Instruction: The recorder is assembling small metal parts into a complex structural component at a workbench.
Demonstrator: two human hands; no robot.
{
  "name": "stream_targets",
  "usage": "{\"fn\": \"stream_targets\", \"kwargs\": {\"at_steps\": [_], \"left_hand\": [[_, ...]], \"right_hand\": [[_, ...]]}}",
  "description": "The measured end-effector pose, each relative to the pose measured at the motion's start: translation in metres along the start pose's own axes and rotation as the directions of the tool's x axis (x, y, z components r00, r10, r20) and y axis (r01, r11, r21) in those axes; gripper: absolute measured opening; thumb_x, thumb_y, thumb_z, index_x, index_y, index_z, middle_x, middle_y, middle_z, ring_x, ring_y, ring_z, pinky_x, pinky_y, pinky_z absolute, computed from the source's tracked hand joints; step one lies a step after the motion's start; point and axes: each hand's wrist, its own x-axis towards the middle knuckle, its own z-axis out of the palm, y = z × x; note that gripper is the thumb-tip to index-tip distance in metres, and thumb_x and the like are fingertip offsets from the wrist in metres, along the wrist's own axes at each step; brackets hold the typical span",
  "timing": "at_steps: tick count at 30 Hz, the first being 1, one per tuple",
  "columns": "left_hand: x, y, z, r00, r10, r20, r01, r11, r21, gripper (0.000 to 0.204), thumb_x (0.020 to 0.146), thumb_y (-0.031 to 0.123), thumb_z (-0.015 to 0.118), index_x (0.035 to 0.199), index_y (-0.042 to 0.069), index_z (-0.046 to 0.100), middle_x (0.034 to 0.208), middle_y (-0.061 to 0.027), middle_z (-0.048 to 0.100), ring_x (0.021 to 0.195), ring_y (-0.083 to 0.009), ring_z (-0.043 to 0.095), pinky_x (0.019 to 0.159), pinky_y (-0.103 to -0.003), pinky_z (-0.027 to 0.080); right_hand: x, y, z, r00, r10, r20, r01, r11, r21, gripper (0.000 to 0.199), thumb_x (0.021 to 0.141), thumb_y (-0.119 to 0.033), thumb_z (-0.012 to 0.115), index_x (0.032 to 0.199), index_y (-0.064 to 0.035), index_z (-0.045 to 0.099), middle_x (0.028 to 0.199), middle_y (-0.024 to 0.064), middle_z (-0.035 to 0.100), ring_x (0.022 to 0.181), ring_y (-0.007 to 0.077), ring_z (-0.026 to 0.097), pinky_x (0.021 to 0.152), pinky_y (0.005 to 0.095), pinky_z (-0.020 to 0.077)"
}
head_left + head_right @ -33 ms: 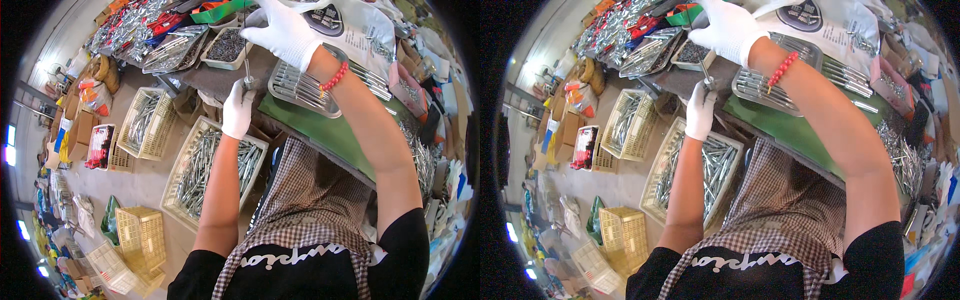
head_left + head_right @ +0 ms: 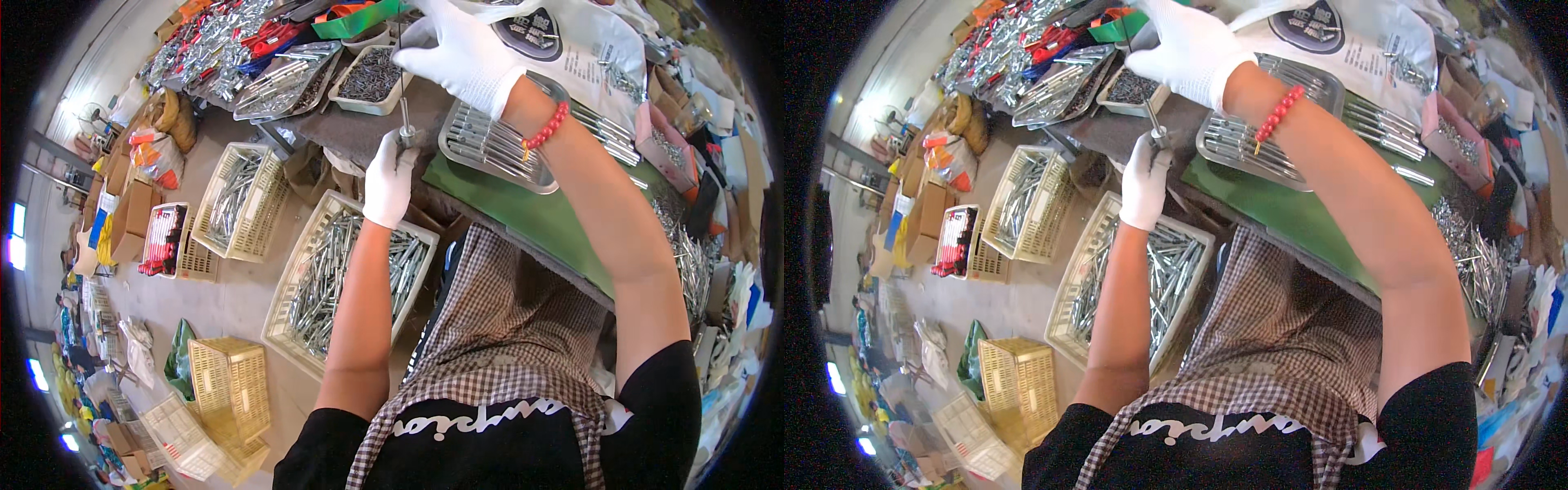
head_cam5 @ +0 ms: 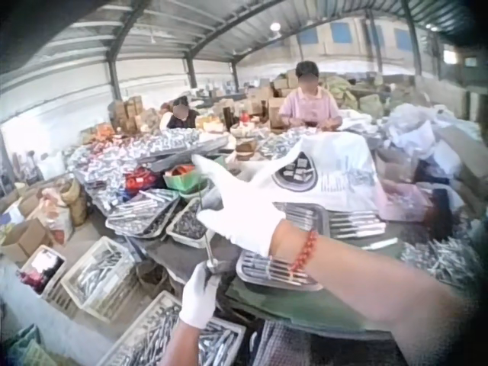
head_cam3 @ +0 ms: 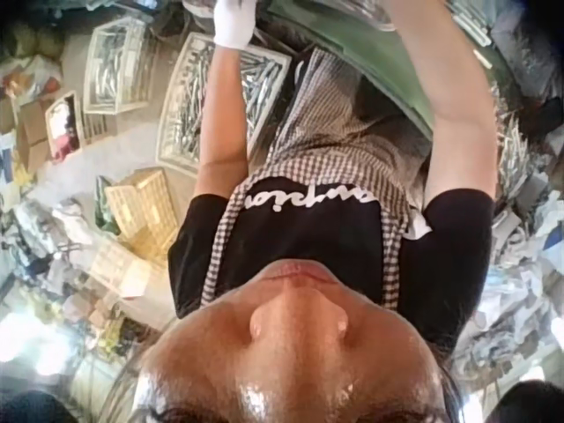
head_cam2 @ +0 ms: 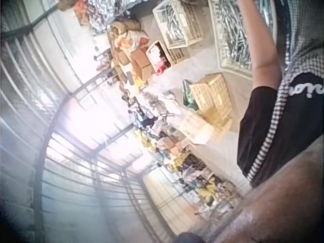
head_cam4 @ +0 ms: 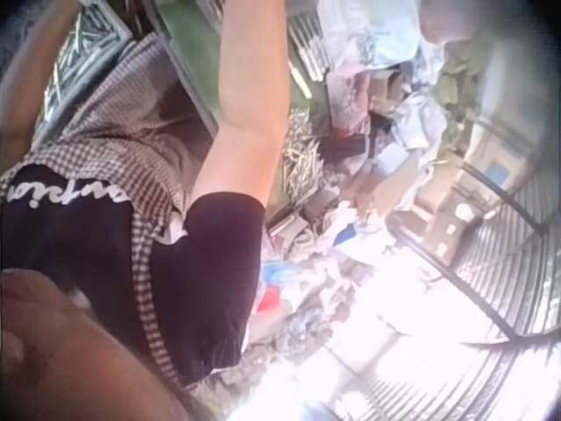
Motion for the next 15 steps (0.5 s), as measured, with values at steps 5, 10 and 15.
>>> {"fn": "stream_targets", "kwargs": {"at_steps": [5,10,15], "left_hand": [[-0.003,-0.003,-0.004,0.999,0.038,-0.036,-0.038,0.999,0.005,0.031,0.093,0.011,0.057,0.124,0.006,0.056,0.1,-0.019,0.067,0.091,-0.0292,0.066,0.083,-0.035,0.049],[-0.001,0.0,-0.001,1.0,0.016,-0.026,-0.015,1.0,0.017,0.031,0.093,0.011,0.056,0.124,0.006,0.056,0.098,-0.0188,0.067,0.09,-0.0297,0.066,0.083,-0.035,0.049],[0.0,-0.005,-0.002,0.997,0.051,-0.064,-0.052,0.998,-0.019,0.03,0.093,0.011,0.056,0.123,0.006,0.056,0.097,-0.0187,0.068,0.088,-0.0311,0.066,0.081,-0.036,0.05]], "right_hand": [[-0.013,0.012,0.022,0.962,0.026,0.273,-0.006,0.997,-0.075,0.032,0.085,-0.032,0.061,0.108,-0.0106,0.067,0.104,0.0123,0.069,0.096,0.0266,0.066,0.087,0.0372,0.0505],[-0.005,0.01,0.01,0.992,0.087,0.089,-0.097,0.989,0.109,0.045,0.086,-0.048,0.064,0.108,-0.009,0.071,0.112,0.0117,0.069,0.101,0.0231,0.066,0.09,0.0357,0.0493],[-0.011,0.01,0.021,0.999,0.041,0.004,-0.041,0.999,0.013,0.036,0.084,-0.041,0.065,0.101,-0.0101,0.073,0.101,0.0123,0.068,0.097,0.026,0.065,0.088,0.0369,0.0495]]}}
